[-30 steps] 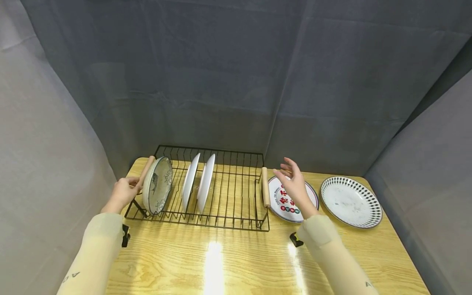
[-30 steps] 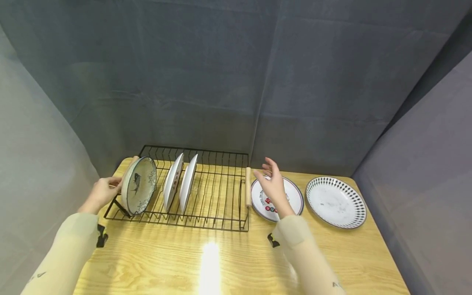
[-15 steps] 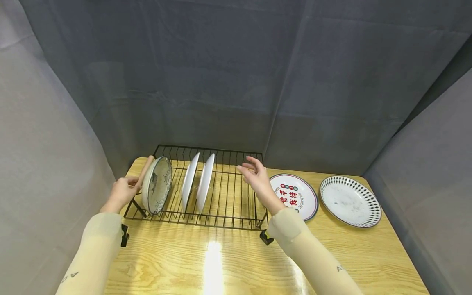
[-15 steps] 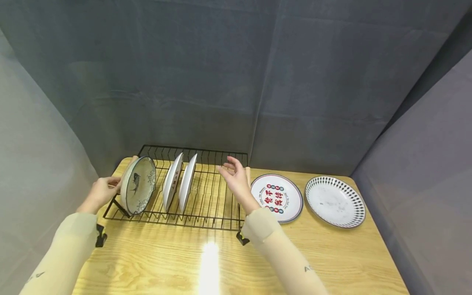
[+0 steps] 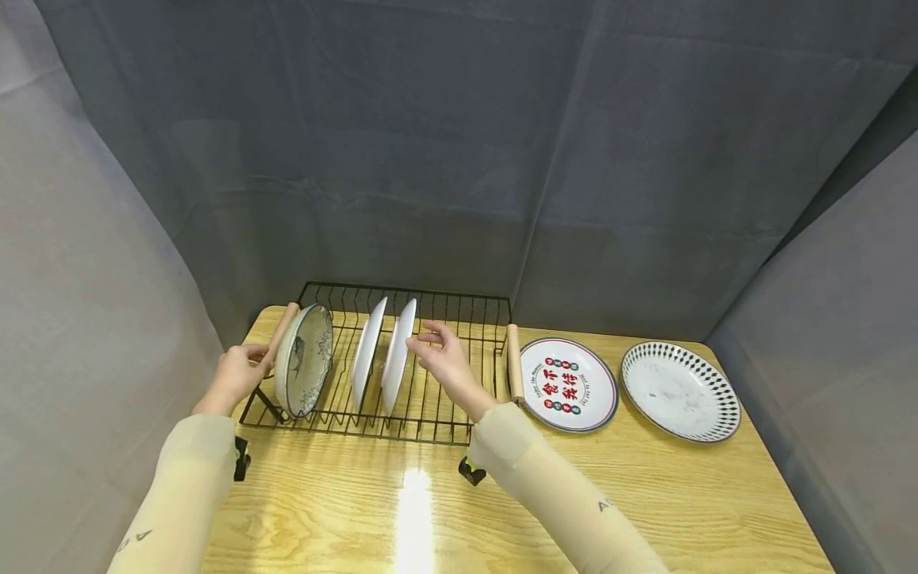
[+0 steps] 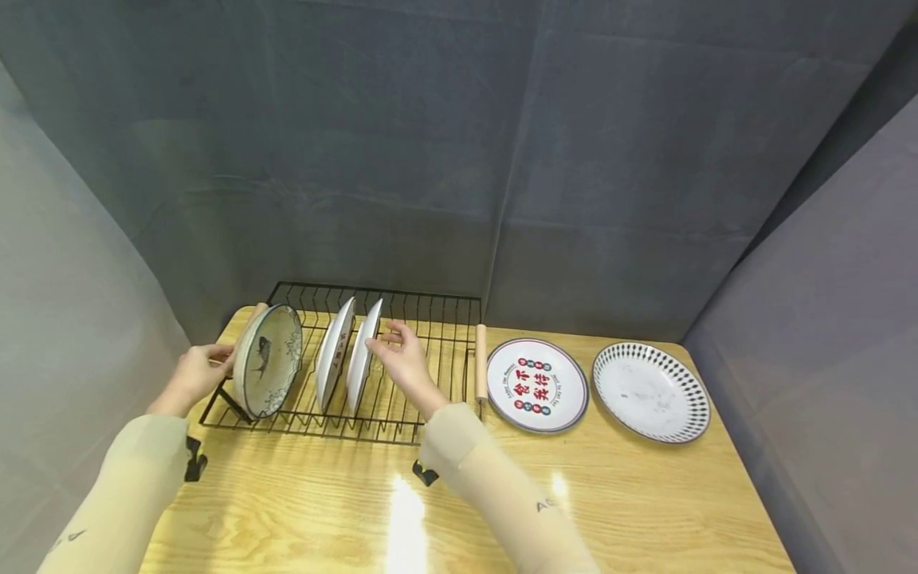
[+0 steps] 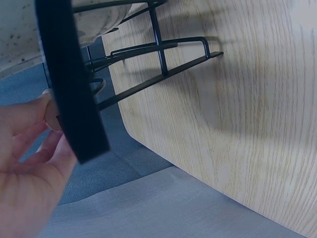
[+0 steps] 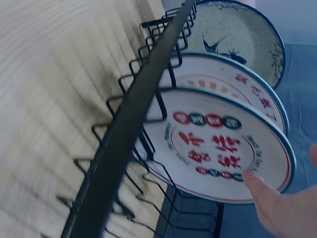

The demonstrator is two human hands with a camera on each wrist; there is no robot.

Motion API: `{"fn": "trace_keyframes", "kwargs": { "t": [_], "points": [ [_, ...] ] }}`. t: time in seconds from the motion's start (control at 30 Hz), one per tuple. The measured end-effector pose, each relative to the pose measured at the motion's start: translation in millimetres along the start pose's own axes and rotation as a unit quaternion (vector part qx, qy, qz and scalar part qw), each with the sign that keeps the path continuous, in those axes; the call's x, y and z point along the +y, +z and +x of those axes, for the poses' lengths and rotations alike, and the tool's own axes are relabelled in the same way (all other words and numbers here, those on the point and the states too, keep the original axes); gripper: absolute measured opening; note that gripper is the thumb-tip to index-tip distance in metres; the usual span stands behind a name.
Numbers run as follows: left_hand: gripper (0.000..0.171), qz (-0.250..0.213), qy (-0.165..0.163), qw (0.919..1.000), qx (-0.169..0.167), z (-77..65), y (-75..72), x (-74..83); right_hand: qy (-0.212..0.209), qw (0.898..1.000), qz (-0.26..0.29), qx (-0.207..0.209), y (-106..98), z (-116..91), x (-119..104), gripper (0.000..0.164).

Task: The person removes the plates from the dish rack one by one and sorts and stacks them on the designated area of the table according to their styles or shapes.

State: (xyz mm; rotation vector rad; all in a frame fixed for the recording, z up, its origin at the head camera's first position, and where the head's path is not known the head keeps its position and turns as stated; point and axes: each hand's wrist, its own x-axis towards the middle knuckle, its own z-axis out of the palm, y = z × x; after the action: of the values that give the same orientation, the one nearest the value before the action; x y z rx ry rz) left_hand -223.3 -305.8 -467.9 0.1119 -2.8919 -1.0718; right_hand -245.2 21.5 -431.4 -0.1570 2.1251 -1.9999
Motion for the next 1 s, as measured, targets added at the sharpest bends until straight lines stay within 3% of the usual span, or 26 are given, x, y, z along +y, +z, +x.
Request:
{"fn": "trace_keyframes", "kwargs": {
  "t": [0.47,1.0],
  "points": [
    [0.039,-0.009,-0.009,0.9999,-0.009,1.0,1.4,-1.4,0.031,0.998,0.031,0.036,31,2,7,0.051],
    [0.039,-0.012,-0.016,0.9997,-0.011,0.1,0.4,-0.1,0.026,0.998,0.013,0.058,36,-1,6,0.037]
  ]
}}
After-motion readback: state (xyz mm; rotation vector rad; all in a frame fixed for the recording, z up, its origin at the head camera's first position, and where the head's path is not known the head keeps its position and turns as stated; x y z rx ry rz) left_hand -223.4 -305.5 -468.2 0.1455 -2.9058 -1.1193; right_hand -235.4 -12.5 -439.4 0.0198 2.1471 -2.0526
